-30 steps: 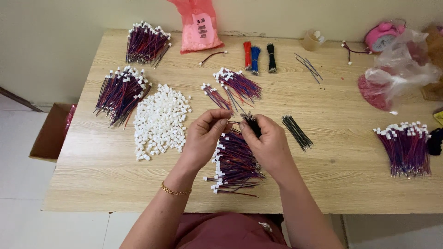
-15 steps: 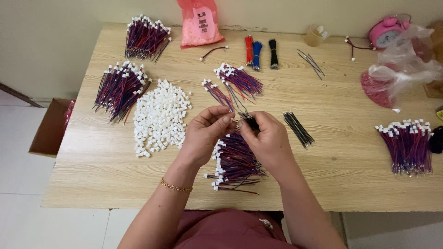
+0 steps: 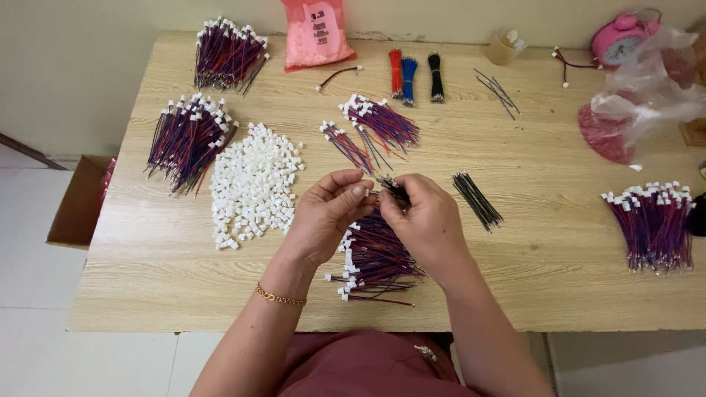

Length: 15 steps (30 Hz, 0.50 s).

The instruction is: The person assembles wire harnesses by inserting small white plastic connectors onto the ends of thin, colored wires. They pick up individual wires from a pile on the table, slide the connectors onto the wire ends, and place the finished pieces into a growing stack. The process is repeated continuously throughout the video.

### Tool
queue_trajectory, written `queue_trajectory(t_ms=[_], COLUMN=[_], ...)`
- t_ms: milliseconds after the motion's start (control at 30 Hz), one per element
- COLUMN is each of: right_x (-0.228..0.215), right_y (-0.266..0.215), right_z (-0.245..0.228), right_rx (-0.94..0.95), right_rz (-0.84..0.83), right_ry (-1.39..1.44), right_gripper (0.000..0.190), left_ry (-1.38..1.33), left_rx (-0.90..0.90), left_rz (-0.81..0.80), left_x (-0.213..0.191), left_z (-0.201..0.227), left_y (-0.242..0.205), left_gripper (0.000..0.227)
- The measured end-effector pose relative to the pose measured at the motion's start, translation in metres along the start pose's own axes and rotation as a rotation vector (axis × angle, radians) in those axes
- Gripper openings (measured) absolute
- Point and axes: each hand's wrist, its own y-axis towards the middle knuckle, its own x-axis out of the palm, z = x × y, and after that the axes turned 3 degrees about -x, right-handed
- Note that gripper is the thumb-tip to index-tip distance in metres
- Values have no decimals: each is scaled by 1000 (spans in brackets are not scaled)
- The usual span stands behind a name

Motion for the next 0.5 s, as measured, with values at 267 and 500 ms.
queue_trajectory(t_ms=[267, 500], right_x=[3, 5], right_y=[0, 2], right_z=[8, 10], right_rx=[14, 34], right_rz=[-23, -36], right_ry=[15, -19], right_gripper=[16, 19], left_ry=[-9, -11], left_rx=[-26, -50], left_rz=[-3, -6], left_x=[-4, -7], left_z=[-4, -4], left_y=[3, 4], left_gripper=[25, 25])
